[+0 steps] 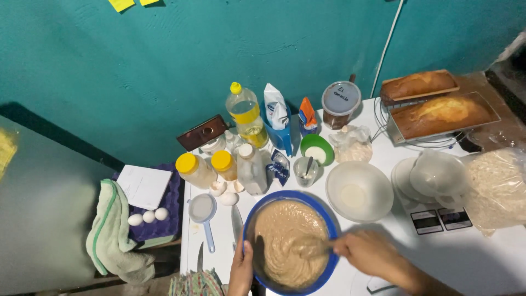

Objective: Mixing ingredients and preparing batter for baking a cake.

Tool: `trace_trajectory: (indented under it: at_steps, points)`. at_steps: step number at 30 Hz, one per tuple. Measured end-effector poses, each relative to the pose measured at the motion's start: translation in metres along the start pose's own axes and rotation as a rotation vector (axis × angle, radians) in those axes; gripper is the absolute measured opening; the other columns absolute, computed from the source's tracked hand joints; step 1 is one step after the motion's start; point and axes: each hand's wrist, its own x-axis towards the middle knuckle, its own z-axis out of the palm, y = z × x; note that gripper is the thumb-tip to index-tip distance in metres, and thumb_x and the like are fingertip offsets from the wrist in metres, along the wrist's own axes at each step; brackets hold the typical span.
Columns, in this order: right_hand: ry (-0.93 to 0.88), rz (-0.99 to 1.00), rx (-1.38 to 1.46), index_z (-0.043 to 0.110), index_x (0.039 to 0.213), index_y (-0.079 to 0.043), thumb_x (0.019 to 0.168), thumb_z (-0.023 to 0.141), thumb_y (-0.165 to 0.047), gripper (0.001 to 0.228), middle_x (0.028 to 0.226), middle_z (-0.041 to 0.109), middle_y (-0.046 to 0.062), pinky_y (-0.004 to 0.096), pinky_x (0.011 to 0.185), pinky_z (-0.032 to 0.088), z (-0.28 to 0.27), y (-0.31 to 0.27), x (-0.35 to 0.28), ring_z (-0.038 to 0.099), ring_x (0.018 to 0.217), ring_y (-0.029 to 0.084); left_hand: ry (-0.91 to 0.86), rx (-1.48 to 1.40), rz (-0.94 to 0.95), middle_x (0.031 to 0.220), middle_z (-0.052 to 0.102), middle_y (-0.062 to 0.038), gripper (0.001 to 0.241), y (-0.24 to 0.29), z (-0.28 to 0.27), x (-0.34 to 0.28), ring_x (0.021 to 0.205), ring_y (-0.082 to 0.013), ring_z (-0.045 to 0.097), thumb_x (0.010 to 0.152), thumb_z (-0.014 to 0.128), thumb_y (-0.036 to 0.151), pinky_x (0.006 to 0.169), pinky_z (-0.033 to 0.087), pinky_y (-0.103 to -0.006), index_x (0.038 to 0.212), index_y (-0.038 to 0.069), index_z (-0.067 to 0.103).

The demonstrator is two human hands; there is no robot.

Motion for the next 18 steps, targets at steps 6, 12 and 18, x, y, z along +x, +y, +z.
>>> trace_trajectory:
  at_steps: [6, 12, 18]
  points:
    - [0.067, -0.134, -0.09, 0.078, 0.12, -0.03, 0.097, 0.058, -0.032, 0.03, 0.095, 0.076, 0.006, 0.051, 0.082, 0.054, 0.071, 0.035, 0.023, 0.073, 0.093, 0.029, 0.019, 0.059, -0.004, 0.159, 0.048, -0.007, 0.06, 0.036, 0.01, -0.015, 0.148, -0.0201, 0.041, 0.103, 0.043, 0.04, 0.119, 0.031, -0.0338, 0.158, 0.017, 0.037]
    - [0.062, 0.061, -0.123, 0.072, 0.12, -0.028, 0.103, 0.053, -0.033, 0.026, 0.094, 0.076, 0.009, 0.045, 0.083, 0.059, 0.04, -0.003, 0.02, 0.075, 0.088, 0.029, -0.025, 0.063, 0.026, 0.159, 0.048, -0.007, 0.061, 0.041, 0.018, -0.018, 0.148, -0.02, 0.04, 0.102, 0.043, 0.042, 0.119, 0.03, -0.0342, 0.158, 0.019, 0.038]
    - [0.121, -0.147, -0.025, 0.08, 0.115, -0.03, 0.09, 0.067, -0.033, 0.029, 0.099, 0.078, 0.006, 0.044, 0.078, 0.058, 0.015, 0.057, 0.045, 0.076, 0.086, 0.027, -0.05, 0.095, -0.001, 0.159, 0.048, -0.005, 0.061, 0.028, 0.009, -0.008, 0.148, -0.0191, 0.041, 0.102, 0.043, 0.046, 0.119, 0.03, -0.034, 0.157, 0.02, 0.039]
